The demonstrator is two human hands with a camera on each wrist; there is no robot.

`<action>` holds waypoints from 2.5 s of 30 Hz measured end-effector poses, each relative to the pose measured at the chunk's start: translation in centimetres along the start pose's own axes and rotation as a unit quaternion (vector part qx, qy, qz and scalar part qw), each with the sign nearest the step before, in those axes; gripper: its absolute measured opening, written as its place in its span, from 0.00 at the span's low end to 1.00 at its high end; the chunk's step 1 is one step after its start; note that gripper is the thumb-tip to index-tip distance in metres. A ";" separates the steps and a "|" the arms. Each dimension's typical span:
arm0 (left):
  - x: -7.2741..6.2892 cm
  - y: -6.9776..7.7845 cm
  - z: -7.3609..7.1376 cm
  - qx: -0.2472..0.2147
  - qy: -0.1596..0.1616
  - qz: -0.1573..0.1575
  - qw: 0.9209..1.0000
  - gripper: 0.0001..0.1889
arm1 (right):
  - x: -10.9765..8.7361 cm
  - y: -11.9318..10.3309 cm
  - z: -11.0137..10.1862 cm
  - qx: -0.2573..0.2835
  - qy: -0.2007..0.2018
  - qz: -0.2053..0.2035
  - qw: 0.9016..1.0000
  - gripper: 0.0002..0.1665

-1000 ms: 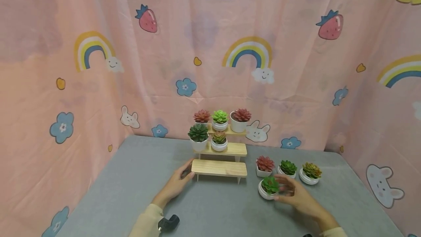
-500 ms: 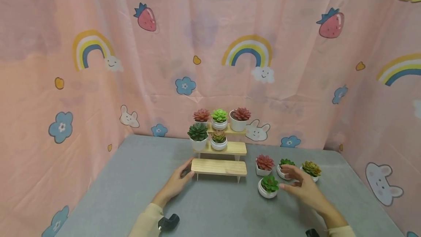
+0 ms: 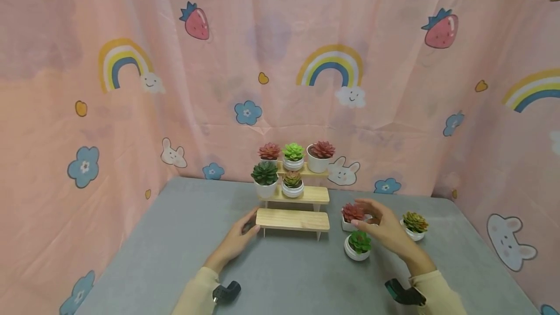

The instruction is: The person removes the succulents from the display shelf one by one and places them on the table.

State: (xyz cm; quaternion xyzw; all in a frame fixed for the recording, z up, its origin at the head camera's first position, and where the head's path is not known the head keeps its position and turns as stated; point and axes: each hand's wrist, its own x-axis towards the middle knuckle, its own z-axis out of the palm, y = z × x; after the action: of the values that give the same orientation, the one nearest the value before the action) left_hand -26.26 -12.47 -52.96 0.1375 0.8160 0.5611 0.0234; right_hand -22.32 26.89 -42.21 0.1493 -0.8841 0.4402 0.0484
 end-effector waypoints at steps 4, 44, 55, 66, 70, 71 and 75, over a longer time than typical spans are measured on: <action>0.1 0.0 0.1 0.000 0.000 0.002 1.000 0.31 | 0.8 -0.3 0.7 0.019 -0.005 -0.019 1.000 0.32; -0.1 0.0 0.1 -0.015 -0.002 0.005 1.000 0.31 | 9.8 -4.8 8.1 0.117 -0.028 0.002 0.993 0.35; -0.2 0.1 0.2 -0.012 -0.002 -0.005 1.000 0.31 | 10.7 -5.2 9.5 0.110 -0.004 0.018 0.994 0.36; 0.0 -0.1 0.1 -0.015 -0.001 -0.001 1.000 0.31 | 11.3 -5.5 10.3 0.093 0.016 0.061 0.994 0.38; 0.1 -0.2 0.2 -0.016 0.000 0.001 1.000 0.31 | 11.3 -5.4 10.3 0.081 0.017 0.065 0.994 0.38; 0.1 -0.2 0.2 -0.016 0.000 0.001 1.000 0.31 | 11.3 -5.4 10.3 0.076 0.017 0.063 0.995 0.38; 0.1 -0.3 0.2 -0.012 -0.002 0.003 1.000 0.31 | 11.3 -5.2 10.3 0.063 0.009 0.039 0.997 0.37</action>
State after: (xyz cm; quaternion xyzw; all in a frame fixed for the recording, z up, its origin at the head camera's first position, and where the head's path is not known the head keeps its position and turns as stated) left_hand -26.41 -12.37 -53.29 0.1407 0.8085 0.5709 0.0254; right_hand -31.04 13.28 -42.01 0.1138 -0.8594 0.4976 0.0294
